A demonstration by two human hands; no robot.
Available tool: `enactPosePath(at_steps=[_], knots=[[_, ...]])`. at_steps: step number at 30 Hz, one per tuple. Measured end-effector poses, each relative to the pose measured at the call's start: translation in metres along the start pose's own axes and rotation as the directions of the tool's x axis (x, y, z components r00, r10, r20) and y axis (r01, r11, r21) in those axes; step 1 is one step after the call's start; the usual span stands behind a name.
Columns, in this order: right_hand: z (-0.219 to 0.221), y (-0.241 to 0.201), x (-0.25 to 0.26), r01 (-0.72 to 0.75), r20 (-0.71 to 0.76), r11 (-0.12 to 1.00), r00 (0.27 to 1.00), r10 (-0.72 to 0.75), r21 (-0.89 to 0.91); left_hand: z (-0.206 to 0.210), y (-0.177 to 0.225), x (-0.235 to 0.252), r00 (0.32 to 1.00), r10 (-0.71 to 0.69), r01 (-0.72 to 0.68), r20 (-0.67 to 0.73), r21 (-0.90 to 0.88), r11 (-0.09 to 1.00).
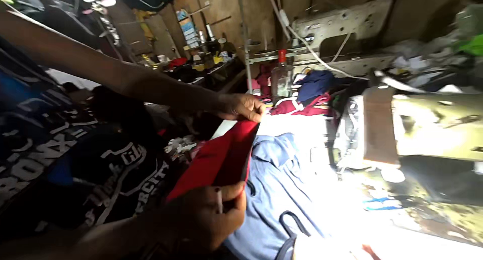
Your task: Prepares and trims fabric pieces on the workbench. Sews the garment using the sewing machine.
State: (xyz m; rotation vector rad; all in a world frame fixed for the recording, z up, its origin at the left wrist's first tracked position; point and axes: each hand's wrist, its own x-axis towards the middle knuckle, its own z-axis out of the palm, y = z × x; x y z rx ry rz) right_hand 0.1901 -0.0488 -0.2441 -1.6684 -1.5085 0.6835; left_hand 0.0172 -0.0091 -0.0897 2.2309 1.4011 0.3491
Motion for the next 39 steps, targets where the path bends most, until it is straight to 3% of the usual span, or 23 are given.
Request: enactPosePath(at_steps=[1,2,3,7,13,19,25,28,30,32,35,39], knots=[[0.001,0.0,-0.001,-0.033,0.002,0.999,0.999,0.033,-0.01,0.083,-0.036,0.007,0.91,0.183,-0.157,-0.372,0.099,0.983],[0.001,-0.002,-0.001,-0.073,0.004,0.997,0.997,0.073,-0.014,0.123,-0.052,0.012,0.856,0.244,-0.191,-0.456,0.161,0.968],[0.001,-0.006,-0.001,-0.101,0.004,0.995,0.995,0.101,-0.019,0.136,-0.057,0.012,0.851,0.26,-0.192,-0.456,0.191,0.963],[-0.004,-0.028,0.0,-0.133,0.002,0.99,0.991,0.133,-0.036,0.116,-0.044,0.008,0.911,0.221,-0.165,-0.347,0.182,0.969],[-0.001,-0.025,0.0,-0.103,-0.016,0.992,0.995,0.102,-0.07,0.119,-0.048,0.008,0.907,0.22,-0.166,-0.359,0.176,0.97],[0.003,-0.02,0.001,0.058,-0.089,0.991,0.994,-0.068,-0.117,0.12,-0.051,0.011,0.905,0.23,-0.174,-0.359,0.18,0.968],[0.005,-0.012,0.003,-0.087,-0.028,0.994,0.996,0.085,-0.073,0.127,-0.057,0.013,0.888,0.253,-0.19,-0.384,0.195,0.962],[0.003,-0.02,0.001,-0.038,-0.057,0.995,0.998,0.033,-0.089,0.122,-0.053,0.011,0.896,0.243,-0.185,-0.372,0.185,0.965],[0.001,-0.023,0.0,-0.082,-0.032,0.994,0.996,0.08,-0.076,0.123,-0.055,0.012,0.877,0.271,-0.212,-0.397,0.187,0.959],[0.004,-0.02,0.0,-0.037,-0.069,0.996,0.997,0.032,-0.08,0.134,-0.068,0.018,0.815,0.353,-0.287,-0.459,0.209,0.935],[0.003,-0.02,0.001,-0.093,-0.034,0.993,0.995,0.091,-0.067,0.125,-0.057,0.013,0.885,0.259,-0.192,-0.387,0.204,0.96],[0.003,-0.02,0.001,-0.035,-0.064,0.996,0.997,0.03,-0.081,0.143,-0.088,0.028,0.931,0.249,-0.221,-0.269,0.13,0.967]])
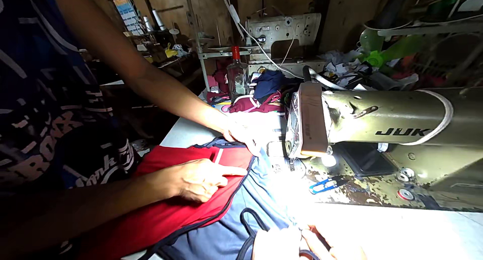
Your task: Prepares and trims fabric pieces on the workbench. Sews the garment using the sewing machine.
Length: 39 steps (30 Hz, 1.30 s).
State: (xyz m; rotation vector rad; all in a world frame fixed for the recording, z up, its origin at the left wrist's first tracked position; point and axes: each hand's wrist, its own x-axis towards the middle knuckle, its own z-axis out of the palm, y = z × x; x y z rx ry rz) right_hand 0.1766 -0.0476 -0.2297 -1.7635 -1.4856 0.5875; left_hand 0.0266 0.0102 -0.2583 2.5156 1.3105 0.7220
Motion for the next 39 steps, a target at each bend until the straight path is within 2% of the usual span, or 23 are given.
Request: enactPosePath(at_steps=[10,15,19,21,23,27,34,37,39], knots=[[-0.001,-0.003,-0.001,0.033,-0.015,0.999,0.999,-0.033,-0.007,-0.002,0.008,-0.003,1.0,-0.009,0.009,-0.016,0.003,1.0],[-0.001,-0.003,-0.001,0.043,-0.026,0.999,0.999,-0.044,-0.032,-0.025,0.034,-0.001,0.986,0.015,0.001,-0.165,0.098,0.995],[0.001,-0.001,-0.002,0.031,-0.035,0.999,0.999,-0.032,-0.023,-0.024,0.034,-0.003,0.982,0.027,-0.008,-0.189,0.099,0.995],[0.002,0.0,-0.002,0.06,-0.044,0.998,0.997,-0.061,-0.013,-0.023,0.03,-0.003,0.984,0.027,-0.023,-0.179,0.024,0.999],[0.001,-0.001,-0.002,0.073,-0.052,0.997,0.996,-0.074,-0.016,-0.027,0.027,-0.004,0.99,-0.025,0.006,-0.135,-0.135,0.991],[-0.002,-0.004,-0.002,0.069,-0.039,0.997,0.997,-0.071,-0.045,-0.045,0.015,-0.007,0.985,-0.133,0.068,-0.108,-0.467,0.882],[0.0,0.007,0.001,0.179,-0.053,0.983,0.982,-0.181,-0.045,-0.069,-0.007,-0.008,0.987,-0.141,0.069,-0.081,-0.575,0.816],[-0.013,0.006,0.01,0.135,0.008,0.989,0.991,-0.136,0.05,-0.07,-0.004,-0.011,0.985,-0.175,0.117,-0.011,-0.703,0.702],[-0.022,0.01,0.026,0.129,-0.114,0.989,0.984,-0.137,-0.072,-0.071,0.004,-0.013,0.965,-0.251,0.214,0.071,-0.764,0.609]])
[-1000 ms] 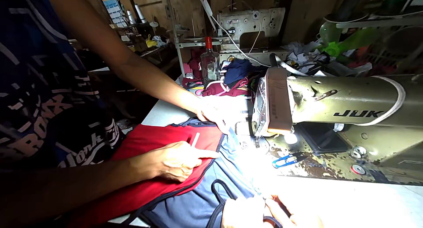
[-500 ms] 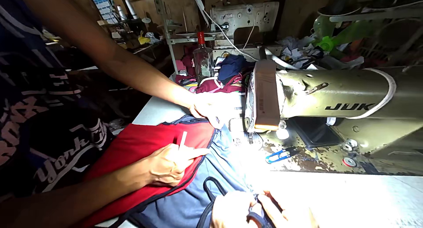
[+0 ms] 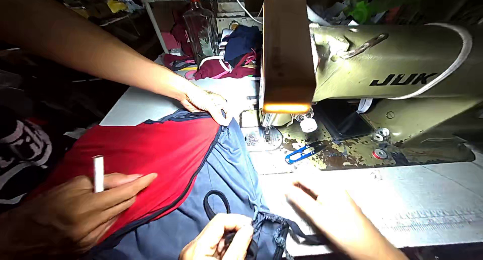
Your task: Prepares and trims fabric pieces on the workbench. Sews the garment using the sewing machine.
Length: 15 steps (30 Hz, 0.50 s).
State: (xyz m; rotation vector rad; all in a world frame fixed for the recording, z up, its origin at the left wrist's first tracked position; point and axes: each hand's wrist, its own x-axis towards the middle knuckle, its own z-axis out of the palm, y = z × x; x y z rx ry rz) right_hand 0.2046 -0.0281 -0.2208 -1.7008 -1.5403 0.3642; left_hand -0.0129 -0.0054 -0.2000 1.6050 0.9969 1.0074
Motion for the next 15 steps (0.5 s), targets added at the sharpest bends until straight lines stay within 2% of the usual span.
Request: enactPosePath(at_steps=[2,4,6,11,15], knots=[[-0.005,0.013,0.021,0.03,-0.088,0.975,0.995,-0.05,-0.218,0.006,0.007,-0.002,0.992,-0.123,0.123,-0.007,-0.074,0.99],[-0.008,0.024,0.039,0.016,-0.046,0.934,0.998,-0.035,-0.358,0.011,0.009,-0.003,0.98,-0.199,0.198,0.006,-0.143,0.97],[-0.005,0.03,0.046,0.0,-0.026,0.906,1.0,-0.013,-0.424,0.013,0.008,-0.004,0.979,-0.204,0.203,0.014,-0.19,0.961],[-0.003,0.03,0.041,-0.04,-0.084,0.919,0.996,0.007,-0.393,0.016,0.007,-0.004,0.978,-0.206,0.203,0.004,-0.197,0.959],[-0.007,0.032,0.031,-0.001,-0.101,0.949,0.994,-0.033,-0.315,0.017,0.006,-0.004,0.983,-0.185,0.186,0.019,-0.166,0.968]])
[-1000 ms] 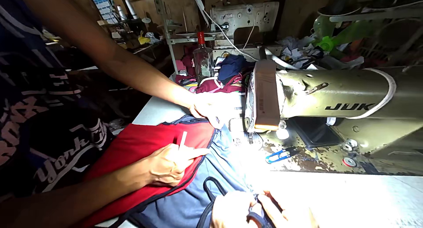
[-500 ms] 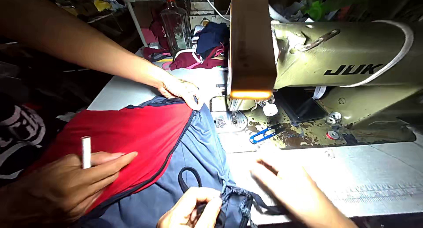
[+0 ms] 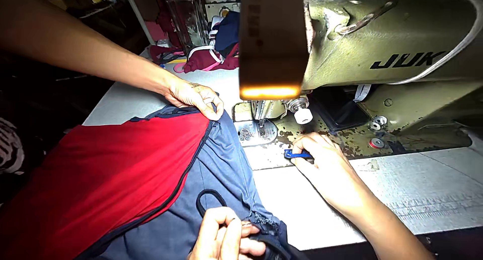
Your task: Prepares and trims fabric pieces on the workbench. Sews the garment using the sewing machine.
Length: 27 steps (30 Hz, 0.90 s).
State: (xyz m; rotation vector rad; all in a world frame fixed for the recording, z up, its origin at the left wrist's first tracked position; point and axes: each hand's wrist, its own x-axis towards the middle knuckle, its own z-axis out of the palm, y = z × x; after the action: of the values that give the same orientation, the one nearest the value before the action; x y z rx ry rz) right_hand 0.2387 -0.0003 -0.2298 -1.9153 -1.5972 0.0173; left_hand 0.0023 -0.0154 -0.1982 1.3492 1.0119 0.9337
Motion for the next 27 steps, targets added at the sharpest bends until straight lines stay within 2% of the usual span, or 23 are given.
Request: enactPosePath(at_steps=[2,4,6,7,9,10,12,13,16,18,20,22,23,25,27], knots=[[-0.004,-0.001,-0.007,0.023,-0.051,1.0,0.998,-0.023,-0.006,-0.001,-0.001,0.0,1.0,0.017,-0.017,0.018,0.005,1.0],[-0.012,-0.005,-0.014,0.035,-0.17,0.999,0.985,-0.028,0.036,-0.002,-0.002,-0.001,0.999,0.039,-0.039,0.036,0.005,0.999],[-0.02,-0.007,-0.021,0.006,-0.255,0.97,0.965,0.058,0.243,-0.003,-0.003,-0.002,0.997,0.055,-0.055,0.044,0.004,0.998],[-0.024,-0.006,-0.024,-0.007,-0.243,0.908,0.963,0.119,0.419,-0.003,-0.003,-0.004,0.997,0.059,-0.06,0.043,0.011,0.998],[-0.031,-0.005,-0.032,-0.062,-0.097,0.624,0.971,0.218,0.779,-0.001,-0.003,-0.005,0.997,0.062,-0.063,0.037,0.029,0.998],[-0.035,-0.003,-0.036,-0.108,0.001,0.46,0.974,0.227,0.881,-0.001,-0.002,-0.005,0.998,0.06,-0.062,0.036,0.033,0.998],[-0.043,-0.002,-0.043,-0.23,0.183,0.203,0.957,0.226,0.952,0.0,-0.002,-0.006,0.998,0.059,-0.061,0.037,0.041,0.997],[-0.045,-0.005,-0.045,-0.289,0.255,0.11,0.935,0.246,0.951,0.0,-0.002,-0.007,0.997,0.06,-0.062,0.038,0.044,0.997],[-0.05,-0.016,-0.051,-0.42,0.412,-0.041,0.86,0.301,0.907,0.001,-0.002,-0.008,0.998,0.056,-0.057,0.039,0.045,0.997],[-0.052,-0.023,-0.054,-0.476,0.488,-0.111,0.835,0.256,0.873,0.001,-0.003,-0.008,0.998,0.057,-0.059,0.036,0.04,0.997],[-0.053,-0.031,-0.057,-0.53,0.55,-0.154,0.822,0.147,0.834,0.001,-0.003,-0.008,0.998,0.059,-0.06,0.032,0.034,0.998],[-0.05,-0.039,-0.058,-0.554,0.559,-0.111,0.829,0.012,0.825,0.001,-0.003,-0.008,0.998,0.062,-0.063,0.031,0.025,0.998],[-0.05,-0.044,-0.059,-0.562,0.562,-0.014,0.827,-0.025,0.827,0.001,-0.003,-0.008,0.998,0.062,-0.063,0.033,0.023,0.998],[-0.05,-0.055,-0.059,-0.53,0.572,0.328,0.819,-0.041,0.782,0.001,-0.003,-0.008,0.998,0.058,-0.058,0.033,0.009,0.998],[-0.053,-0.067,-0.06,-0.393,0.539,0.705,0.842,0.018,0.591,0.001,-0.003,-0.007,0.997,0.059,-0.058,0.04,-0.006,0.998]])
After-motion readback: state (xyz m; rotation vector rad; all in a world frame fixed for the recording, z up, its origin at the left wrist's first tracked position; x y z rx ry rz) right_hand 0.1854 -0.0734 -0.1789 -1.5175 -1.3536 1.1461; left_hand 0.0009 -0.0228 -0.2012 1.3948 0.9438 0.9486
